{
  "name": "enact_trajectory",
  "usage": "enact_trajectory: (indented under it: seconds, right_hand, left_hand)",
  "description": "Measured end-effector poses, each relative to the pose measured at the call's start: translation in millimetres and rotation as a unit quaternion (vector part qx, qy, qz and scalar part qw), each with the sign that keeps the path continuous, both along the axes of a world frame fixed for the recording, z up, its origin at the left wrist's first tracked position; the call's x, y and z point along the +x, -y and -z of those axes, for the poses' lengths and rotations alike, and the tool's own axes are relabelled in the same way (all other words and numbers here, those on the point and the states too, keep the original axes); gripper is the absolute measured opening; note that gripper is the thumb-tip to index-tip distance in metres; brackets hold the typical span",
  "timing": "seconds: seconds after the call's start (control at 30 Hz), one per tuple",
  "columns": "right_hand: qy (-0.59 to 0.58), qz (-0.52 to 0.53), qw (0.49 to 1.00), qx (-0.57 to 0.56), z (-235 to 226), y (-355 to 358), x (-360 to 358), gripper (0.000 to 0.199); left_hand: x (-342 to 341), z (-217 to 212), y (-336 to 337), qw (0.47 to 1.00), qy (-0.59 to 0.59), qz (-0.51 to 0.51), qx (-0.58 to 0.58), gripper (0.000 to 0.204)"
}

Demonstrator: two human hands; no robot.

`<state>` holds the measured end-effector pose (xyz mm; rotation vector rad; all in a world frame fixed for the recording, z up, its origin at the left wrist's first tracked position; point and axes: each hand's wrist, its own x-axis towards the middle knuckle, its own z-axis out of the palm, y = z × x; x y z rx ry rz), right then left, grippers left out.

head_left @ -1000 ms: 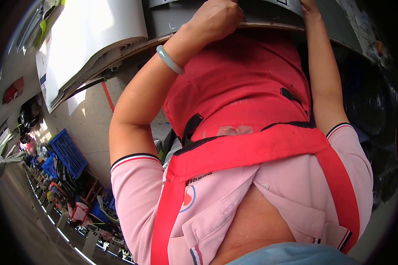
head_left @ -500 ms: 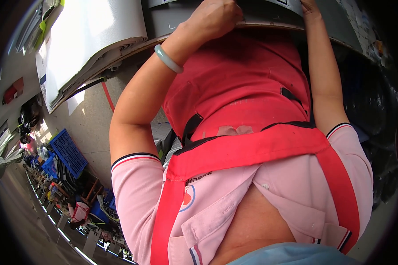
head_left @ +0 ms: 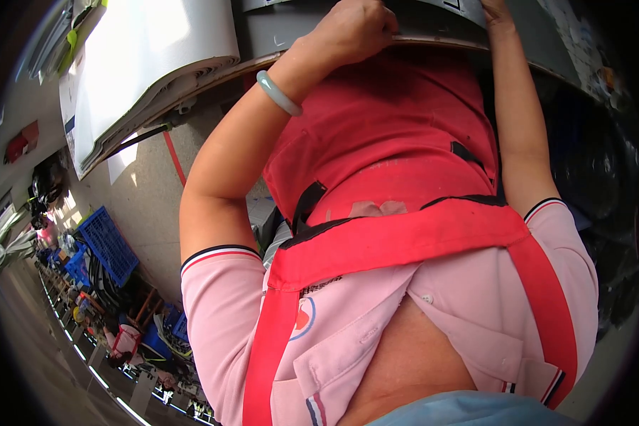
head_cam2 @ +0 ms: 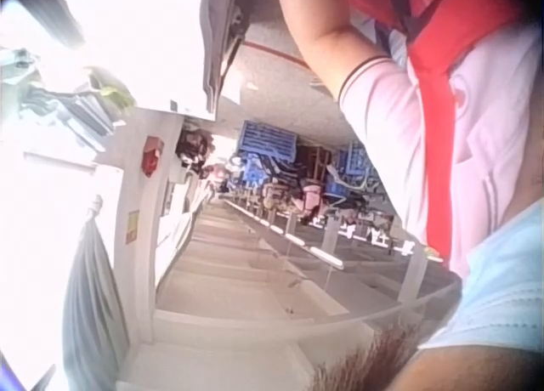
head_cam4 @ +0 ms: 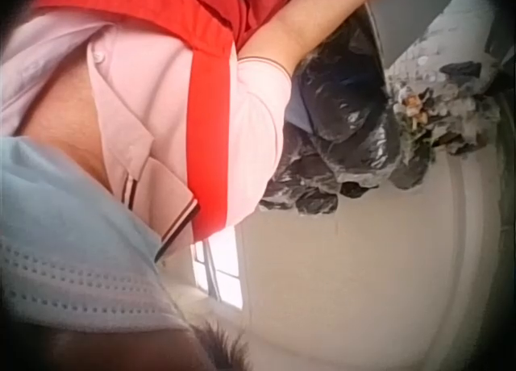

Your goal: The recorder uses a cleaning block to wipe down grey plastic components and then organizes large paper sheets at a manufacturing workbench.

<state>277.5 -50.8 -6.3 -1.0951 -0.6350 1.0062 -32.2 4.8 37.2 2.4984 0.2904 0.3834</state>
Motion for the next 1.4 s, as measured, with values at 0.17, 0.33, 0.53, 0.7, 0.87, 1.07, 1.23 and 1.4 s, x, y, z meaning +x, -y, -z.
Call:
enact_trajectory:
  seconds: [0.17,0.33,0.53,0.7,0.87,1.07,1.23,1.4]
  right_hand:
    - [-0.261,-0.093,0.96,0.033,7,2,10,0.024]
    - [-0.059,-0.006,0.998,-0.018,-9,-1,-16,0.024]
    - [-0.041,-0.03,0.999,-0.004,-2,2,0,0.025]
    - [-0.061,-0.02,0.998,-0.012,2,4,1,0.025]
    - [-0.053,-0.038,0.998,-0.004,-2,1,-2,0.027]
    - [-0.316,-0.116,0.941,0.036,-4,2,-5,0.031]
    - [-0.057,-0.023,0.998,-0.014,-10,0,-17,0.031]
    - [-0.055,-0.031,0.998,-0.016,-8,5,-8,0.029]
  left_hand:
    - [-1,-2,-9,0.996,-0.011,-0.019,-0.086,0.018]
    - [-9,-17,-3,0.989,0.063,0.064,0.118,0.012]
    - [1,4,-7,0.998,0.04,0.041,0.029,0.013]
    - [-3,-8,-6,0.999,0.009,0.023,-0.048,0.014]
    - [-13,2,-16,0.98,-0.079,0.116,0.145,0.013]
    - [-14,1,-10,0.994,0.041,0.058,0.084,0.012]
    - [-17,-1,-14,0.989,-0.02,0.075,0.127,0.015]
    - [-15,-8,-10,0.992,0.017,0.081,0.093,0.016]
